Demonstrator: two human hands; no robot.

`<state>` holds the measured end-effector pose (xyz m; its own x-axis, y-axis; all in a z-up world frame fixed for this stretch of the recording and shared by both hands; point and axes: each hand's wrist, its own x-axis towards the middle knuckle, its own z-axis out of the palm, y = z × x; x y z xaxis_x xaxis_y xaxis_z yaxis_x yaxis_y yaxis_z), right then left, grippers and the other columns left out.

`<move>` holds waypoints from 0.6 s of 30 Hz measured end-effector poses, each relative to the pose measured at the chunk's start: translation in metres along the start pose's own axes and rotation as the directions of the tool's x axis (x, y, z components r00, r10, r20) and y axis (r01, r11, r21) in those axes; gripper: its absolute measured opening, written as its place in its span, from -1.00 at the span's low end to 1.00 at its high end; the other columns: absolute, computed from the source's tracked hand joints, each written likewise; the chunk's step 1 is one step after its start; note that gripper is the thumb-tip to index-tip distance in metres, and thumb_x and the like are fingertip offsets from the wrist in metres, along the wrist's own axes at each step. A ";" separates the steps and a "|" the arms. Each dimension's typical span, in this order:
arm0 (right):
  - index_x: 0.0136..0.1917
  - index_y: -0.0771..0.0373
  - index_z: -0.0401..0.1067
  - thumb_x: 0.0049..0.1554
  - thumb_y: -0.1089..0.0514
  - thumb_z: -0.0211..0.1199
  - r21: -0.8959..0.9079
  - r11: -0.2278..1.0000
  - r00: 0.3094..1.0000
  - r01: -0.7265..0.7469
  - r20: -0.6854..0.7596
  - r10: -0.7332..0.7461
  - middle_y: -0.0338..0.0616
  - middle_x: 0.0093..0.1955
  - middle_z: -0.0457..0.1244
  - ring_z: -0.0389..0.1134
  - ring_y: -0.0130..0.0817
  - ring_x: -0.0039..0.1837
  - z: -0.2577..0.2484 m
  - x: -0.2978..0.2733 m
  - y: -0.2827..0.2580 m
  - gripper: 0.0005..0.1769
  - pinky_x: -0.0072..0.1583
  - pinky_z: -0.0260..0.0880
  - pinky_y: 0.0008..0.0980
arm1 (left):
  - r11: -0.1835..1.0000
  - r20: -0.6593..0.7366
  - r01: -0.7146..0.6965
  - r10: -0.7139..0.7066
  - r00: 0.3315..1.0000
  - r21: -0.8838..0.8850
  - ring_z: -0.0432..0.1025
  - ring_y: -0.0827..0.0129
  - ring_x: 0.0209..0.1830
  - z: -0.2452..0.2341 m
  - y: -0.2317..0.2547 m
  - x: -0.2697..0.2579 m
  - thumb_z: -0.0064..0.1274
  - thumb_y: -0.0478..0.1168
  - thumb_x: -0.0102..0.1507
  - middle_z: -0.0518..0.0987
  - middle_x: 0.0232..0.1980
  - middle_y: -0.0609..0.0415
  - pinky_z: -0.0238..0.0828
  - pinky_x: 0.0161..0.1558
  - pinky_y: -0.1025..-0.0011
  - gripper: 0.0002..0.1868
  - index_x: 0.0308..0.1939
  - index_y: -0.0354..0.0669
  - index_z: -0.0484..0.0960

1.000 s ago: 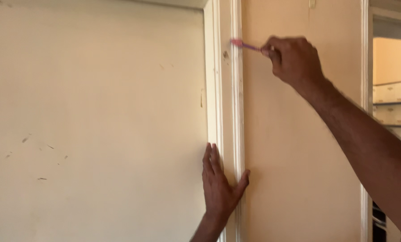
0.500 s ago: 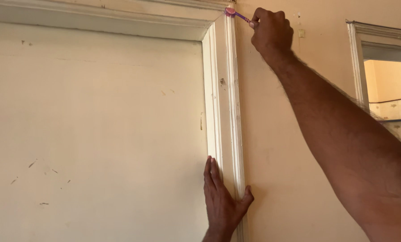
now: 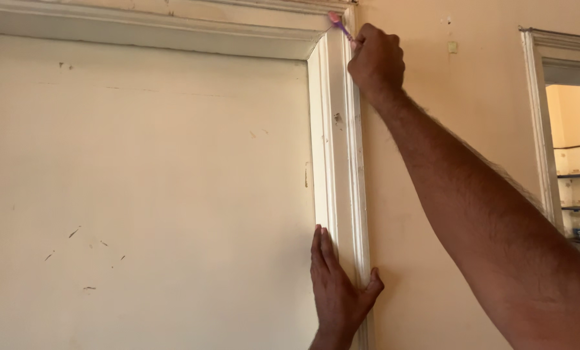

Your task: The person cleans a white door frame and adjacent wall using a dark cloth, a toothbrush, and a folded newspaper. They wipe the vertical trim and the wall surface, then use the toothbrush to scrub the trim grooves and the newspaper to wipe away residue.

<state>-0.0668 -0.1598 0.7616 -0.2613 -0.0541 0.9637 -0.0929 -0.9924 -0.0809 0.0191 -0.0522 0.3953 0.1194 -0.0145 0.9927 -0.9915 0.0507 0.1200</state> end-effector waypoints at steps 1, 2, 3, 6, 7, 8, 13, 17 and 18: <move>-0.08 0.23 0.45 0.28 0.10 0.28 -0.035 0.997 0.997 0.075 0.011 -0.075 -0.01 -0.23 0.38 0.47 -0.07 -0.20 0.000 -0.005 -0.002 -0.83 -0.25 0.47 -0.04 | 1.000 0.003 0.002 -0.002 1.000 -0.001 0.09 -0.23 0.52 0.000 0.000 0.000 0.38 -0.08 0.05 0.05 0.56 -0.33 0.16 0.36 -0.09 0.17 0.53 -0.39 -0.06; -0.08 0.25 0.46 0.27 0.12 0.29 -0.072 0.986 0.989 0.148 0.023 -0.146 0.00 -0.27 0.37 0.45 -0.03 -0.23 -0.001 -0.008 -0.002 -0.84 -0.27 0.45 -0.01 | 1.000 0.010 0.002 -0.002 1.000 -0.004 0.09 -0.24 0.52 0.000 0.000 0.000 0.38 -0.09 0.05 0.04 0.56 -0.33 0.16 0.36 -0.09 0.17 0.53 -0.39 -0.06; -0.06 0.24 0.47 0.29 0.12 0.29 -0.104 0.977 0.982 0.186 0.041 -0.182 0.01 -0.28 0.37 0.45 -0.04 -0.23 -0.005 -0.010 -0.001 -0.85 -0.27 0.45 -0.02 | 1.000 0.011 0.002 -0.002 1.000 -0.010 0.09 -0.24 0.52 -0.001 -0.001 -0.001 0.38 -0.09 0.05 0.05 0.56 -0.33 0.16 0.36 -0.09 0.17 0.53 -0.39 -0.06; -0.03 0.22 0.49 0.35 0.14 0.27 -0.192 0.922 0.940 0.335 0.141 -0.312 0.03 -0.31 0.35 0.44 -0.03 -0.26 -0.022 -0.012 0.007 -0.87 -0.26 0.44 -0.02 | 1.000 0.009 0.005 -0.005 1.000 -0.026 0.09 -0.24 0.52 -0.001 -0.001 -0.001 0.37 -0.10 0.04 0.04 0.57 -0.33 0.16 0.36 -0.08 0.18 0.54 -0.40 -0.06; -0.02 0.22 0.49 0.37 0.13 0.27 -0.218 0.890 0.911 0.400 0.196 -0.362 0.04 -0.31 0.35 0.43 -0.02 -0.28 -0.030 -0.011 0.011 -0.86 -0.26 0.43 0.00 | 1.000 0.009 0.003 -0.003 1.000 -0.027 0.09 -0.24 0.52 0.000 0.000 0.000 0.37 -0.11 0.05 0.04 0.58 -0.34 0.16 0.36 -0.08 0.18 0.54 -0.40 -0.07; -0.01 0.23 0.50 0.39 0.13 0.26 -0.238 0.853 0.877 0.465 0.252 -0.408 0.05 -0.32 0.34 0.42 -0.01 -0.29 -0.035 -0.011 0.011 -0.85 -0.26 0.42 0.01 | 1.000 0.008 0.001 -0.001 1.000 -0.028 0.09 -0.24 0.52 0.000 0.000 0.000 0.37 -0.11 0.05 0.03 0.58 -0.34 0.16 0.36 -0.08 0.18 0.55 -0.41 -0.08; -0.01 0.18 0.54 0.21 0.14 0.34 -0.372 0.864 0.941 0.339 0.155 -0.302 0.02 -0.24 0.35 0.43 -0.04 -0.23 -0.029 0.006 -0.010 -0.89 -0.31 0.42 -0.02 | 0.999 -0.005 -0.016 0.015 1.000 -0.030 0.10 -0.24 0.52 -0.002 -0.001 0.000 0.38 -0.10 0.04 0.05 0.57 -0.34 0.17 0.38 -0.08 0.18 0.54 -0.40 -0.06; 0.01 0.09 0.59 0.20 0.08 0.37 -0.401 0.813 0.890 0.421 0.354 -0.286 0.04 -0.18 0.37 0.41 0.01 -0.17 -0.046 -0.005 -0.016 -0.88 -0.15 0.43 0.05 | 0.999 -0.013 -0.028 0.027 1.000 -0.042 0.10 -0.24 0.53 -0.004 -0.003 -0.003 0.39 -0.09 0.06 0.06 0.58 -0.35 0.16 0.39 -0.09 0.17 0.54 -0.41 -0.04; 0.03 0.11 0.58 0.25 0.06 0.35 -0.407 0.819 0.896 0.403 0.356 -0.264 0.02 -0.16 0.38 0.42 -0.02 -0.14 -0.053 -0.008 -0.017 -0.86 -0.14 0.44 0.05 | 0.999 -0.007 -0.023 0.023 1.000 -0.045 0.10 -0.24 0.53 -0.004 -0.004 -0.003 0.39 -0.09 0.06 0.05 0.58 -0.36 0.15 0.39 -0.09 0.17 0.54 -0.41 -0.04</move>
<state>-0.1142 -0.1363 0.7421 0.1325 0.1744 0.9757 -0.5727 -0.7899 0.2190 0.0228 -0.0485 0.3922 0.0972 -0.0058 0.9952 -0.9906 0.0956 0.0973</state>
